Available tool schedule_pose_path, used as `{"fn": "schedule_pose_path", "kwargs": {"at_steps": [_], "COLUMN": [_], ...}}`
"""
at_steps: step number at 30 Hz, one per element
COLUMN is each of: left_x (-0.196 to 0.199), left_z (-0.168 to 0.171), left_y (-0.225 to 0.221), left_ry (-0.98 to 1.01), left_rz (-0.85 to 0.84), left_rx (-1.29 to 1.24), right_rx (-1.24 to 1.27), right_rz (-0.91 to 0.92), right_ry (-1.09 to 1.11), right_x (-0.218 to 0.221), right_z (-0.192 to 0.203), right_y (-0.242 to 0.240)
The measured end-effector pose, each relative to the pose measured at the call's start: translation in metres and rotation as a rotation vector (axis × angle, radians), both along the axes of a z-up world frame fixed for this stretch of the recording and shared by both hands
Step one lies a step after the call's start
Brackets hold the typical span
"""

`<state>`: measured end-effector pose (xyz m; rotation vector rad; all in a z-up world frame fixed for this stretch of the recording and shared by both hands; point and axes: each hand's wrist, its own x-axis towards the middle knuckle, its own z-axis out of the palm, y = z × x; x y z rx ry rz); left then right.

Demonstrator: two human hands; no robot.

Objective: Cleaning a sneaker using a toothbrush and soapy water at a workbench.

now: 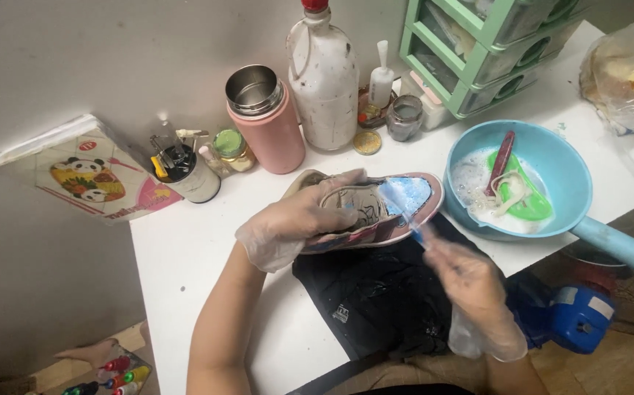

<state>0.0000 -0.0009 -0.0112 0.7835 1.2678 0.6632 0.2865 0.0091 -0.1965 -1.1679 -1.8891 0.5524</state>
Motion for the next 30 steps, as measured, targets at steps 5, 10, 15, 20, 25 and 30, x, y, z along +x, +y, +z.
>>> {"fn": "schedule_pose_path", "kwargs": {"at_steps": [5, 10, 15, 20, 25, 30], "left_x": [-0.002, -0.017, -0.017, 0.005, 0.022, -0.009], "left_z": [-0.009, -0.039, -0.034, -0.003, 0.015, -0.035], "left_y": [0.002, 0.016, 0.0, -0.006, -0.009, -0.014], "left_ry": [-0.216, -0.107, -0.28, -0.282, -0.286, -0.458], "left_rz": [0.049, -0.059, 0.085, -0.042, 0.047, -0.168], "left_rx": [0.189, 0.4, 0.268, 0.333, 0.147, 0.508], "right_rx": [-0.395, -0.336, -0.199, -0.203, 0.279, -0.002], "right_rz": [-0.164, 0.229, 0.187, -0.101, -0.281, -0.31], "right_ry": [0.215, 0.394, 0.364, 0.321, -0.335, -0.722], "right_x": [-0.004, -0.022, -0.027, 0.019, 0.079, 0.097], "right_z": [-0.007, 0.0, -0.003, 0.011, 0.081, 0.1], "right_y": [-0.007, -0.012, -0.023, -0.029, -0.003, 0.054]}}
